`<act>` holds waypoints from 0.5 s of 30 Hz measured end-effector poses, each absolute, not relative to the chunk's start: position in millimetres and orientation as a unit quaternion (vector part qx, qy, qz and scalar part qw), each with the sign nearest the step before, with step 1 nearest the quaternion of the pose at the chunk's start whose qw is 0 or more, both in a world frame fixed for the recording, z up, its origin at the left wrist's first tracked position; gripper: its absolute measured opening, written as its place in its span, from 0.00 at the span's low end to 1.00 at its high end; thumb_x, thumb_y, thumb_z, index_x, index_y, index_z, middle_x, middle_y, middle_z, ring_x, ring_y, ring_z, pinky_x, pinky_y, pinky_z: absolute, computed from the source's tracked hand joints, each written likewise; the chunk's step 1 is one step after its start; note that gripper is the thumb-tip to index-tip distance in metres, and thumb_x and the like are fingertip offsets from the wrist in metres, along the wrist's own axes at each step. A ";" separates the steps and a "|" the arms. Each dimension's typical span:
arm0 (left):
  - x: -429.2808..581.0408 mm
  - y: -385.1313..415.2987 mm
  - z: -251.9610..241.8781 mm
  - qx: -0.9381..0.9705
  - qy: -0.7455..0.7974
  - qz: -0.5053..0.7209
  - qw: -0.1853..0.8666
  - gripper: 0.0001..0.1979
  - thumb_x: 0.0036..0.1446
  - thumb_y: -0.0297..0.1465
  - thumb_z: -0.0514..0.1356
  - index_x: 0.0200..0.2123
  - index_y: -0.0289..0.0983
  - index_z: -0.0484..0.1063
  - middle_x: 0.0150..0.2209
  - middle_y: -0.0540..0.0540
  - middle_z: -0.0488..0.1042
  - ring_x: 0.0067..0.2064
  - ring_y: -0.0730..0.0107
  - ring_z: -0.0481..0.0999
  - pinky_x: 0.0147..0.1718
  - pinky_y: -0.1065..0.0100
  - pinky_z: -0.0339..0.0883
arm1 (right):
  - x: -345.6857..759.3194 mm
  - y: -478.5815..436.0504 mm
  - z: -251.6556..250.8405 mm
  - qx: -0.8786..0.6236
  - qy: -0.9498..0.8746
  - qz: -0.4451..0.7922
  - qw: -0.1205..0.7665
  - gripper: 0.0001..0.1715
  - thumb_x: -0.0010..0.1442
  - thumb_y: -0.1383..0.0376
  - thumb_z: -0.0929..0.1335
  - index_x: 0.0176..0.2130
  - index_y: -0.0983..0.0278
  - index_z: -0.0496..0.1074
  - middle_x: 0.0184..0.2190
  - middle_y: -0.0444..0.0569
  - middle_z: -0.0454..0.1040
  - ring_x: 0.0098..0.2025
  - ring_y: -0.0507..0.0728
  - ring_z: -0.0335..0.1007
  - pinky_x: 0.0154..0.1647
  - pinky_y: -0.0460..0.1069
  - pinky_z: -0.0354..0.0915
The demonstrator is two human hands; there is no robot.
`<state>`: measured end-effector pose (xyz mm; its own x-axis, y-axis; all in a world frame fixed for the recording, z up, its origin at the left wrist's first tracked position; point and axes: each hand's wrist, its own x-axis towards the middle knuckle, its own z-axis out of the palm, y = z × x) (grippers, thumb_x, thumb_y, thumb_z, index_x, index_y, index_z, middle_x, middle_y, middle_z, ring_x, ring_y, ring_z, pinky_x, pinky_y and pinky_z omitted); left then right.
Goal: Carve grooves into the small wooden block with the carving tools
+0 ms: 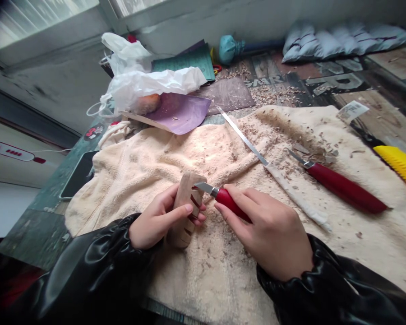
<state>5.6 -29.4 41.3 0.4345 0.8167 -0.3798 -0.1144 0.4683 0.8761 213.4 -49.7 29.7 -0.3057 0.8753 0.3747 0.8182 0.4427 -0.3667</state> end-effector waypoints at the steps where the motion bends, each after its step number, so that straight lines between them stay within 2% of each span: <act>1: 5.7 -29.2 41.3 0.409 0.433 0.311 0.741 0.20 0.51 0.30 0.62 0.47 0.34 0.64 0.35 0.45 0.74 0.33 0.69 0.77 0.36 0.66 0.71 | 213.2 -49.6 30.1 -0.522 -0.809 0.052 0.267 0.16 0.62 0.60 0.64 0.45 0.65 0.73 0.34 0.52 0.78 0.31 0.60 0.75 0.28 0.53 0.67; 7: 5.8 -28.6 42.1 0.420 0.439 0.292 0.739 0.20 0.52 0.32 0.62 0.47 0.33 0.62 0.36 0.44 0.73 0.33 0.70 0.77 0.34 0.68 0.71 | 213.7 -49.9 36.7 -0.515 -0.815 0.058 0.260 0.14 0.62 0.60 0.64 0.42 0.64 0.73 0.30 0.50 0.76 0.27 0.58 0.72 0.27 0.52 0.65; 10: 2.0 -27.8 43.8 0.473 0.443 0.254 0.718 0.21 0.55 0.37 0.60 0.49 0.35 0.59 0.36 0.45 0.72 0.28 0.72 0.76 0.27 0.70 0.70 | 218.8 -47.0 40.8 -0.521 -0.808 0.069 0.268 0.13 0.61 0.59 0.65 0.42 0.63 0.72 0.31 0.49 0.76 0.29 0.57 0.72 0.30 0.52 0.65; 12: -1.9 -26.8 44.6 0.558 0.464 0.212 0.655 0.25 0.54 0.39 0.60 0.52 0.37 0.57 0.35 0.45 0.72 0.24 0.72 0.74 0.23 0.70 0.68 | 224.4 -43.3 42.7 -0.512 -0.811 0.084 0.270 0.11 0.60 0.59 0.66 0.40 0.62 0.72 0.31 0.47 0.76 0.28 0.55 0.71 0.29 0.50 0.65; 15: -6.6 -25.6 44.0 0.702 0.494 0.143 0.493 0.32 0.48 0.38 0.64 0.54 0.37 0.55 0.29 0.48 0.72 0.25 0.69 0.72 0.24 0.69 0.64 | 233.3 -37.2 42.5 -0.478 -0.834 0.111 0.253 0.10 0.60 0.57 0.66 0.38 0.61 0.71 0.28 0.45 0.75 0.25 0.54 0.70 0.25 0.49 0.63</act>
<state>-6.6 -25.6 44.0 0.4714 0.8345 -0.2853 0.5521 -0.0269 0.8334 233.3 -37.2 42.5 -0.4156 0.8529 0.3160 0.7401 0.5190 -0.4276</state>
